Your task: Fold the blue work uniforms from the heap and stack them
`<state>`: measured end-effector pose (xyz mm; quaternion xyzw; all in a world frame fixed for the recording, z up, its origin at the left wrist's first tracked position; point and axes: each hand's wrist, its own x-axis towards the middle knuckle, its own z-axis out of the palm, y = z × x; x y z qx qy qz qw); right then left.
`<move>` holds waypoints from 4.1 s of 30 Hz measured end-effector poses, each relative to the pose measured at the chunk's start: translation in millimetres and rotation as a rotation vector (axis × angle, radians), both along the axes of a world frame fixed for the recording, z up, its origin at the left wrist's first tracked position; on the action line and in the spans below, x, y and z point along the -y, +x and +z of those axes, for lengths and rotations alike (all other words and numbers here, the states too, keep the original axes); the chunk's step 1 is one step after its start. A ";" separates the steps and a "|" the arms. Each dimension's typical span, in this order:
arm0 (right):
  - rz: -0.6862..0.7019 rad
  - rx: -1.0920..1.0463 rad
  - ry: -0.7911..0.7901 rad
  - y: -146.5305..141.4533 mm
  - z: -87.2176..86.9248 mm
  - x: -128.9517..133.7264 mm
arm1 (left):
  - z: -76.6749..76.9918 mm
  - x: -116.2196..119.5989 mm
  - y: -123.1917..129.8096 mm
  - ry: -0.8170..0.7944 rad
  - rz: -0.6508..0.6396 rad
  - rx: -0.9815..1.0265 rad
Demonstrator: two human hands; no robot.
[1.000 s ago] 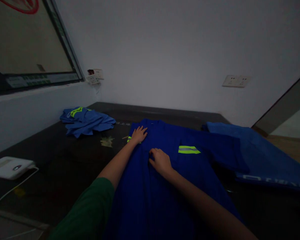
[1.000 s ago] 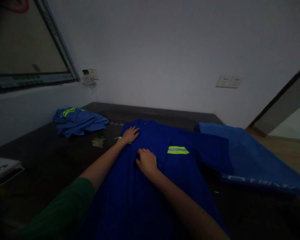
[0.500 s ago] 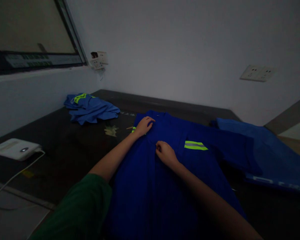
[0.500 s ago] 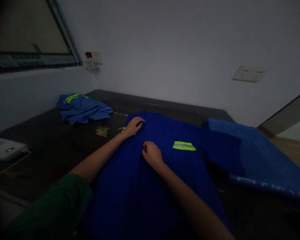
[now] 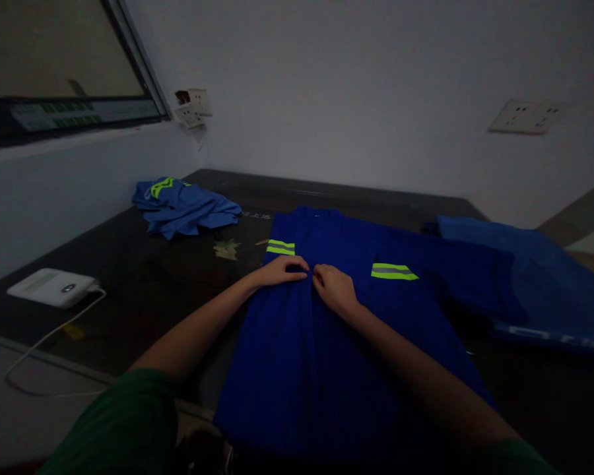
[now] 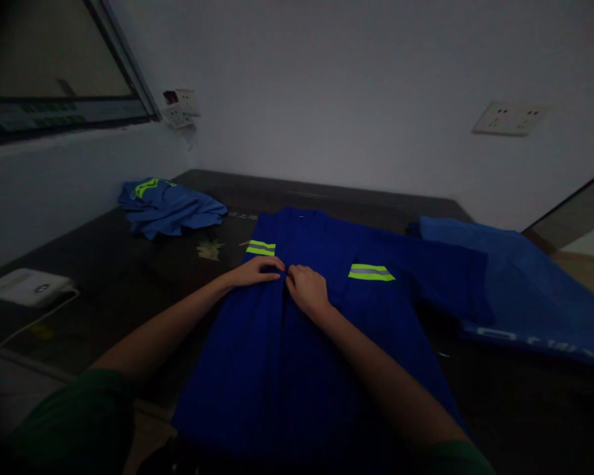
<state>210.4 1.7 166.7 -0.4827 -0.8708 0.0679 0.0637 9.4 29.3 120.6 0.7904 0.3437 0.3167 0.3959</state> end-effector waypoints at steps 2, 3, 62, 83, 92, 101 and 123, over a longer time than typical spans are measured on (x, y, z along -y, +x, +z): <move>0.010 0.021 0.013 -0.6 0.0 0.9 | -2.0 -0.1 0.6 0.030 -0.003 0.015; 0.016 0.023 0.019 -1.2 0.1 1.2 | -2.2 0.6 1.5 0.039 0.008 0.031; 0.238 0.087 0.163 36.3 -15.0 30.6 | -0.2 4.5 22.8 0.206 0.105 -0.195; 0.015 -0.022 -0.060 16.0 22.8 1.9 | -6.5 -36.4 11.9 0.195 0.473 -0.496; -0.034 0.059 -0.077 -2.8 3.1 -13.9 | -18.1 -99.5 12.9 0.094 0.712 -0.759; 0.005 0.039 0.047 2.1 -18.4 -11.8 | -29.1 -113.8 7.0 -0.061 0.778 -0.822; 0.191 -0.051 -0.015 -8.7 -36.7 25.7 | -29.7 -135.3 -7.8 -0.095 0.889 -0.829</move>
